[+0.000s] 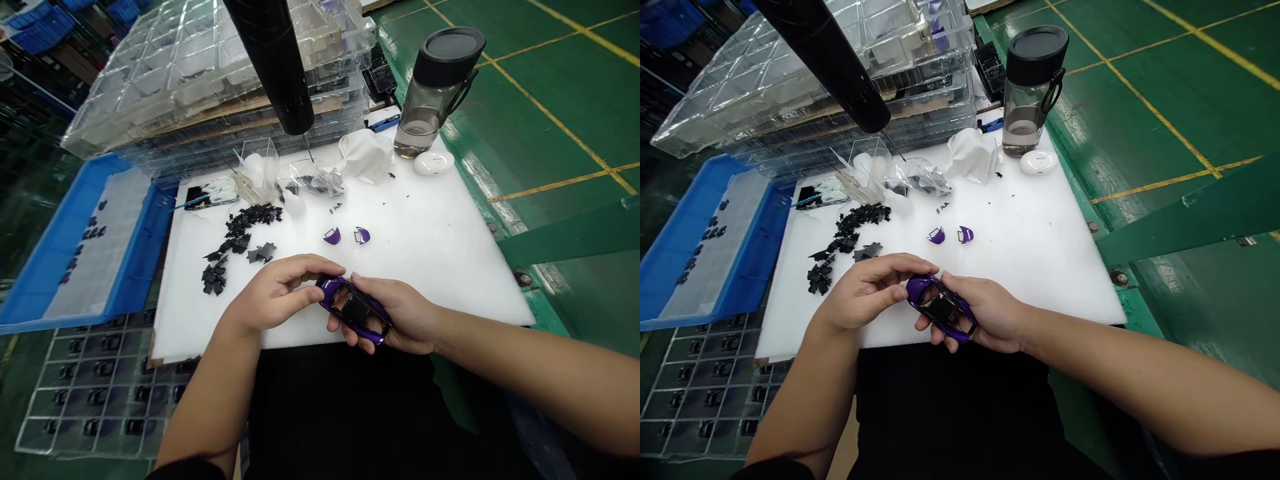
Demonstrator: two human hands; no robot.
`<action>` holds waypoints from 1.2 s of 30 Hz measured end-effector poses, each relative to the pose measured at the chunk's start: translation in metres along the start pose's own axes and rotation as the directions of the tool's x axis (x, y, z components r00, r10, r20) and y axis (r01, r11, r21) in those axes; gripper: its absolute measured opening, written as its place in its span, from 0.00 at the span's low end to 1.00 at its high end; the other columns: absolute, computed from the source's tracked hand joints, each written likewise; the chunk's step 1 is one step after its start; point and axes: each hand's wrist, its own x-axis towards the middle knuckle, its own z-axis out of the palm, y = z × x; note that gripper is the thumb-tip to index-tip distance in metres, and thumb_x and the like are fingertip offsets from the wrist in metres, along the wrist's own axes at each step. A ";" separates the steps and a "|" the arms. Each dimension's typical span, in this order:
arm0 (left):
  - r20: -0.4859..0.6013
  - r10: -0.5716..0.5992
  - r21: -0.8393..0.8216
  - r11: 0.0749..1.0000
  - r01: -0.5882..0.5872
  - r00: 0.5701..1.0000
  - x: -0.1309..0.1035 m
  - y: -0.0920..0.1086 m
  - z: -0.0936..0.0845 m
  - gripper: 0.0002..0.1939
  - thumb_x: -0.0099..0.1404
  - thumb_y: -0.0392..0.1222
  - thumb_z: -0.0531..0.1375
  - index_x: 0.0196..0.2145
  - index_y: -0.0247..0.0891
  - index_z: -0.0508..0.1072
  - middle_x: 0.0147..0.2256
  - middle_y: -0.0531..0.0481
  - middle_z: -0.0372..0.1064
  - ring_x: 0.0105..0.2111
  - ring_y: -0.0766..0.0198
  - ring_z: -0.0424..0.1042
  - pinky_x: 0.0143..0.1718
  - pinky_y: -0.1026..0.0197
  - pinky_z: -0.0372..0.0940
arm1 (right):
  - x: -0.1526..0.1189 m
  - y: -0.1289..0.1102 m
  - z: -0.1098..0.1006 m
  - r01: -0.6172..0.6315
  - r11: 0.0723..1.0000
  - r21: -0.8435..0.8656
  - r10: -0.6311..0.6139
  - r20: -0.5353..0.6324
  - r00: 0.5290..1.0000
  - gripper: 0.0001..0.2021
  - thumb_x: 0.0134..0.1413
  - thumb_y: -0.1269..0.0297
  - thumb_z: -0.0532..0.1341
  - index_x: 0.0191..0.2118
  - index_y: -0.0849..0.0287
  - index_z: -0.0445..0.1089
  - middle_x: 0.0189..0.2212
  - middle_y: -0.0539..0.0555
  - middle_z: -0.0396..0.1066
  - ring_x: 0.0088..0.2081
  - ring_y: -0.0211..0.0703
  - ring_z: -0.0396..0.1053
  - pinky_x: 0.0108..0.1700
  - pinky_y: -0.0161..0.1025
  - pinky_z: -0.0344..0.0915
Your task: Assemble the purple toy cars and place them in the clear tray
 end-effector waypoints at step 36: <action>-0.005 -0.142 -0.028 0.990 0.141 0.990 0.002 0.009 -0.001 0.11 0.68 0.38 0.60 0.48 0.33 0.73 0.42 0.46 0.72 0.41 0.59 0.72 0.43 0.64 0.67 | 0.000 0.014 -0.001 0.135 0.957 -0.257 -0.139 0.002 0.990 0.24 0.67 0.49 0.49 0.43 0.67 0.71 0.35 0.64 0.75 0.26 0.41 0.72 0.23 0.32 0.66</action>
